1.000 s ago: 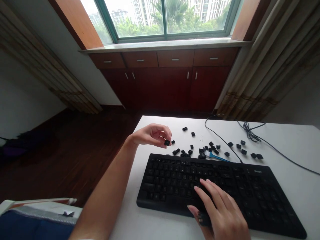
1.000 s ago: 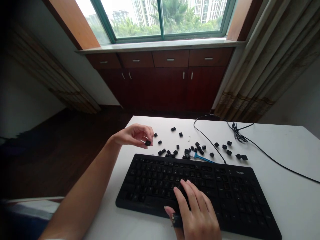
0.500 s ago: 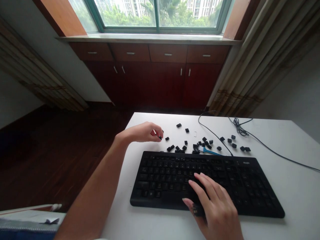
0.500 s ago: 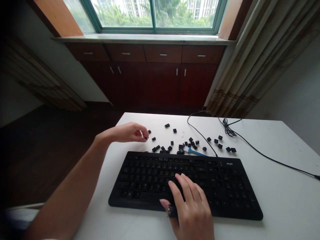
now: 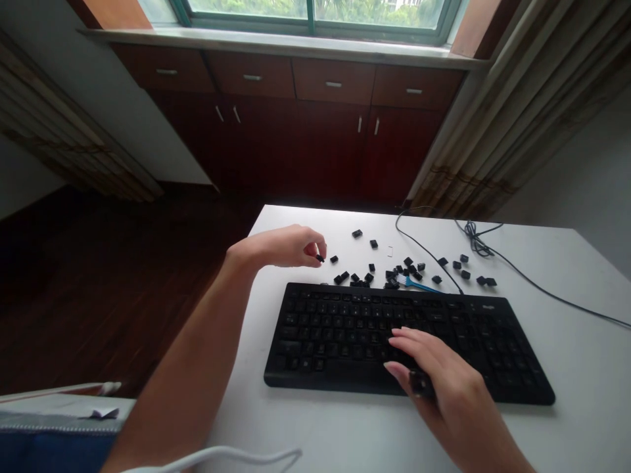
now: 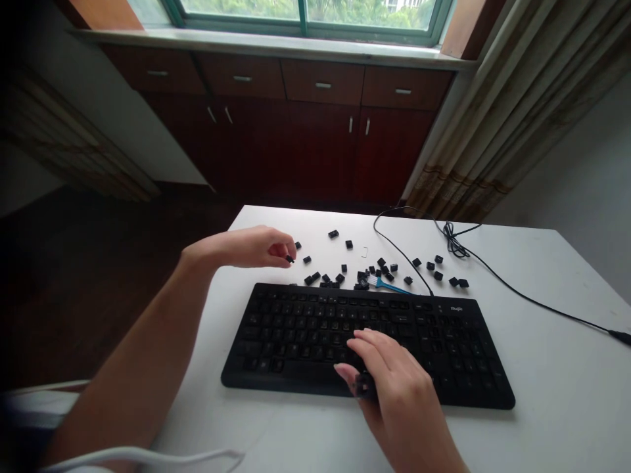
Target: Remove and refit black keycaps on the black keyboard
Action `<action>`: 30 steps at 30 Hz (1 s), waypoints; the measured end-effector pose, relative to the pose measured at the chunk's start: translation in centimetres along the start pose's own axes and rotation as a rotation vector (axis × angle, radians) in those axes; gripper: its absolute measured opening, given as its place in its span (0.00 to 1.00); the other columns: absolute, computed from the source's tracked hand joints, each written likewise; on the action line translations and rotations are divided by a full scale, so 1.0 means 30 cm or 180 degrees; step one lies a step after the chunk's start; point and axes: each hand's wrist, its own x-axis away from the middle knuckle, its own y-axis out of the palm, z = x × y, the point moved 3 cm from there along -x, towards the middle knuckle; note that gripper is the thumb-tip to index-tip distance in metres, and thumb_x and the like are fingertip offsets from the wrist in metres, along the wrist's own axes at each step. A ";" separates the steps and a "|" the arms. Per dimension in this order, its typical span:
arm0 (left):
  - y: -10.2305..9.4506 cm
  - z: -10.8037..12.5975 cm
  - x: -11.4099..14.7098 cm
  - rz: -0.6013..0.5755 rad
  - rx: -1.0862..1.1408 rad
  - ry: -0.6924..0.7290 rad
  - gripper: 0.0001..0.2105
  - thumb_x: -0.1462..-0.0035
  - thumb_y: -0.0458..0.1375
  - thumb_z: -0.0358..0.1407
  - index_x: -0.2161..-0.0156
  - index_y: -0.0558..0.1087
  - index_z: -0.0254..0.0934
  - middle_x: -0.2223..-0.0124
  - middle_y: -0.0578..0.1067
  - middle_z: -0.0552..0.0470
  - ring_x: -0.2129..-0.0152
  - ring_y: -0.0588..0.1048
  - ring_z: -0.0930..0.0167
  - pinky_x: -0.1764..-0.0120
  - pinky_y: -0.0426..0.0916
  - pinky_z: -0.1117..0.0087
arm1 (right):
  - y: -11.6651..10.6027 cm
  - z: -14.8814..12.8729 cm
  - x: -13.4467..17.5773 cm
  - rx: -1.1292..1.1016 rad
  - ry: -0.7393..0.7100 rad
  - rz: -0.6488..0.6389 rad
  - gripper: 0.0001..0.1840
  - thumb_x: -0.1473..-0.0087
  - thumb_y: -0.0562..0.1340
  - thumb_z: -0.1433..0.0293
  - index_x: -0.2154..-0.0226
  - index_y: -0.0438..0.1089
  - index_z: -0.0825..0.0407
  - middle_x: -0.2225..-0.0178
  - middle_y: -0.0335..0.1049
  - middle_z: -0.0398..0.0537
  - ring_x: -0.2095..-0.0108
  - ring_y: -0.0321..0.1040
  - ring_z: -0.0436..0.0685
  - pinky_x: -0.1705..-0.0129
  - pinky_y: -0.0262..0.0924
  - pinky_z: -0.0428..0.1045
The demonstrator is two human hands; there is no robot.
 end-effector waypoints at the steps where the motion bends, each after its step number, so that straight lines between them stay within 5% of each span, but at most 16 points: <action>1: -0.002 0.006 0.002 0.0042 0.0051 0.0035 0.16 0.45 0.62 0.48 0.54 0.78 0.43 0.59 0.80 0.51 0.67 0.77 0.69 0.67 0.66 0.73 | -0.019 0.008 -0.001 -0.0136 0.0130 0.0030 0.12 0.35 0.61 0.63 0.51 0.71 0.49 0.54 0.78 0.48 0.56 0.77 0.55 0.54 0.71 0.49; 7: -0.017 0.070 0.026 0.0094 0.0164 0.0417 0.17 0.41 0.59 0.51 0.57 0.78 0.41 0.59 0.81 0.50 0.66 0.78 0.68 0.67 0.68 0.73 | -0.110 0.056 0.034 0.0153 0.0925 0.0685 0.13 0.36 0.61 0.58 0.65 0.75 0.48 0.75 0.75 0.39 0.80 0.70 0.48 0.75 0.63 0.43; 12: -0.016 0.091 0.030 0.0111 0.0029 0.0478 0.16 0.39 0.58 0.49 0.55 0.79 0.41 0.59 0.81 0.49 0.67 0.78 0.68 0.66 0.66 0.72 | -0.104 0.081 0.092 0.0472 0.1144 0.0877 0.15 0.37 0.61 0.56 0.66 0.76 0.50 0.75 0.76 0.41 0.78 0.70 0.50 0.73 0.62 0.45; 21: -0.031 0.131 0.065 0.0303 -0.0102 0.0624 0.16 0.39 0.59 0.47 0.52 0.79 0.42 0.57 0.81 0.50 0.65 0.77 0.67 0.63 0.67 0.71 | -0.060 0.143 0.192 0.1034 0.0284 0.0886 0.09 0.41 0.67 0.62 0.65 0.74 0.51 0.64 0.74 0.49 0.65 0.71 0.57 0.55 0.63 0.53; 30: -0.030 0.136 0.064 0.0280 -0.0127 0.0782 0.13 0.41 0.61 0.45 0.54 0.80 0.44 0.59 0.81 0.51 0.64 0.78 0.67 0.63 0.68 0.71 | -0.049 0.172 0.236 0.1168 0.0383 0.0916 0.13 0.39 0.65 0.59 0.68 0.70 0.51 0.69 0.71 0.45 0.69 0.69 0.53 0.63 0.61 0.49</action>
